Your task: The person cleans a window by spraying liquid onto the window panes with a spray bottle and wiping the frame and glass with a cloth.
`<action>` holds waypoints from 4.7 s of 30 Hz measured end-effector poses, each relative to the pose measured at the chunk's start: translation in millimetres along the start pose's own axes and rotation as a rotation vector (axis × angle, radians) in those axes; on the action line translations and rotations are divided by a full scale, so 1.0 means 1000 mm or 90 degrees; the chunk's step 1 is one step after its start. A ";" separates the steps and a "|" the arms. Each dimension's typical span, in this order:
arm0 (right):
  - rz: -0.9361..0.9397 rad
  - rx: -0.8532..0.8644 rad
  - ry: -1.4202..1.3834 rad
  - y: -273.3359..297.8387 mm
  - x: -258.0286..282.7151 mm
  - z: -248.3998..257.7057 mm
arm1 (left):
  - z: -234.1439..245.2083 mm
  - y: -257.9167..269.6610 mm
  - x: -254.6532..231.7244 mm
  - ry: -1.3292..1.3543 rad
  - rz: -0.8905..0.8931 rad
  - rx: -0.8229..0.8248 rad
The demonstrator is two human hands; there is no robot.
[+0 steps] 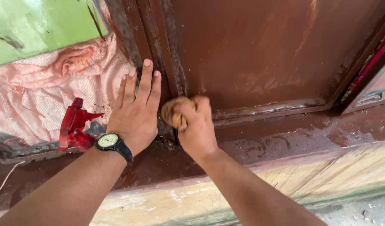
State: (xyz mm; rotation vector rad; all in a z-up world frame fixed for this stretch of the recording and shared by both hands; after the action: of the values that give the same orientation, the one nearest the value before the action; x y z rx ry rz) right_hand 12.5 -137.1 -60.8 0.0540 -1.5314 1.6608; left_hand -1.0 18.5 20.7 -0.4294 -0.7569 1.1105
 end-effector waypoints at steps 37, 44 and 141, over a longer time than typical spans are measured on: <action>0.198 0.216 0.234 -0.049 -0.101 0.123 | -0.001 -0.054 -0.106 0.041 0.005 0.031; 0.204 0.070 0.200 -0.055 -0.126 0.162 | -0.007 -0.079 -0.137 0.033 -0.005 0.051; 0.358 -0.359 0.363 -0.330 -0.077 0.284 | 0.077 -0.241 -0.098 0.050 -0.093 -0.329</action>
State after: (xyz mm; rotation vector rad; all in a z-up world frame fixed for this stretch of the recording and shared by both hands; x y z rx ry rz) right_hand 117.1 -453.6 229.7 -1.1382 -1.5644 1.3891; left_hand 73.9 -171.7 198.8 -0.8334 -0.9893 0.7479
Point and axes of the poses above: each hand's wrist, its own y-axis away from the middle knuckle, its own z-axis out of the back of the hand, x = y × z, the point moved 1 cm from there along -y, towards the middle knuckle, and after that the axes turned 12 degrees about -x, right-handed, at the moved point
